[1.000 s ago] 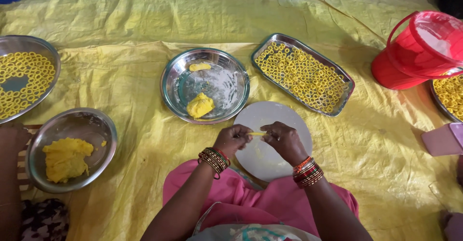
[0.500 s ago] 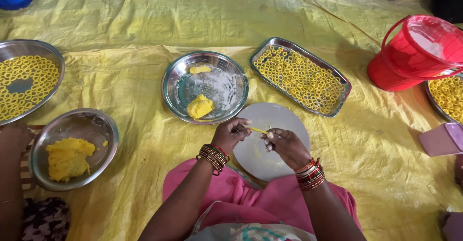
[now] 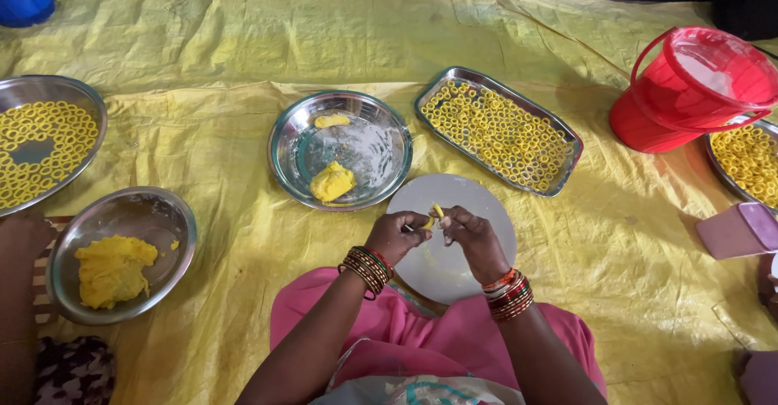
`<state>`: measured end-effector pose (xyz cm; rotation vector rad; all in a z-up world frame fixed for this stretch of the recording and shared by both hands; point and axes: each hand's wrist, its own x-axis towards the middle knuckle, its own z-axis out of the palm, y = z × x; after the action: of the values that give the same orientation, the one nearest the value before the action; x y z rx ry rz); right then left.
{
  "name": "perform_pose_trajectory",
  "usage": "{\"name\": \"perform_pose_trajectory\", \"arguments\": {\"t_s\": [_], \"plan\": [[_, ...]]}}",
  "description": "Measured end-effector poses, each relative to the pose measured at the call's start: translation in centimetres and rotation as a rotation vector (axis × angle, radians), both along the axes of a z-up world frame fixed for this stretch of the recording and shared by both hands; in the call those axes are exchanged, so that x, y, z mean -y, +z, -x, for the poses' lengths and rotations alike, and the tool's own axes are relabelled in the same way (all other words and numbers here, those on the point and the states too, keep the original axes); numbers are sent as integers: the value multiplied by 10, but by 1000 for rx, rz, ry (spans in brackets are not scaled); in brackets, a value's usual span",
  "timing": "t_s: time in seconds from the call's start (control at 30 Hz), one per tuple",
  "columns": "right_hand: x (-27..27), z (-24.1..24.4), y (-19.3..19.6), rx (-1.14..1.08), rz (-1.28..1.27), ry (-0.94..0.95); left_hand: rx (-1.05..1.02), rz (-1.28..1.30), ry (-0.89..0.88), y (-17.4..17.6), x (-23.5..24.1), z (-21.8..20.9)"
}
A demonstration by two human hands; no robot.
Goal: The person rolls small pieces of yellow dough into thin ropes on a flat board and then joins the ends to form rings. The finished rings are placed onto a metal tray. The person repeats this process continuously.
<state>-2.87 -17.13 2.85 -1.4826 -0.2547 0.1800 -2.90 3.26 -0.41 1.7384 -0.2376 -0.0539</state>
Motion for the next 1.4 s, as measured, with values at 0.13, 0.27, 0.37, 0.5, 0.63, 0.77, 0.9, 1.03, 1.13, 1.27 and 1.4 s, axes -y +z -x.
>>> {"name": "perform_pose_trajectory", "arguments": {"t_s": [0.13,0.27,0.37,0.5,0.63,0.77,0.9,1.03,1.13,1.27,1.4], "plan": [[-4,11,20,524,505,-111,-86,104,-18,-3,1,-3],[-8,19,39,624,669,-162,-92,116,-53,-3,1,-4],[-9,21,47,705,711,-175,-72,54,-68,2,2,-1],[-8,19,46,669,767,-189,-38,-30,-60,15,2,5],[-1,12,33,528,748,-193,-5,-54,-47,22,-1,6],[9,2,19,200,275,-11,15,71,-37,15,-3,0],[19,-4,10,-298,-203,99,-14,232,-14,2,-10,-10],[27,-8,3,-380,-325,104,-134,249,54,-9,-19,-11],[29,-13,-2,-299,-307,102,-169,254,66,-13,-22,-8],[29,-18,-10,-186,-145,41,-183,277,40,-15,-20,-8],[31,-17,-9,-180,-151,29,-194,280,31,-16,-19,-9]]}}
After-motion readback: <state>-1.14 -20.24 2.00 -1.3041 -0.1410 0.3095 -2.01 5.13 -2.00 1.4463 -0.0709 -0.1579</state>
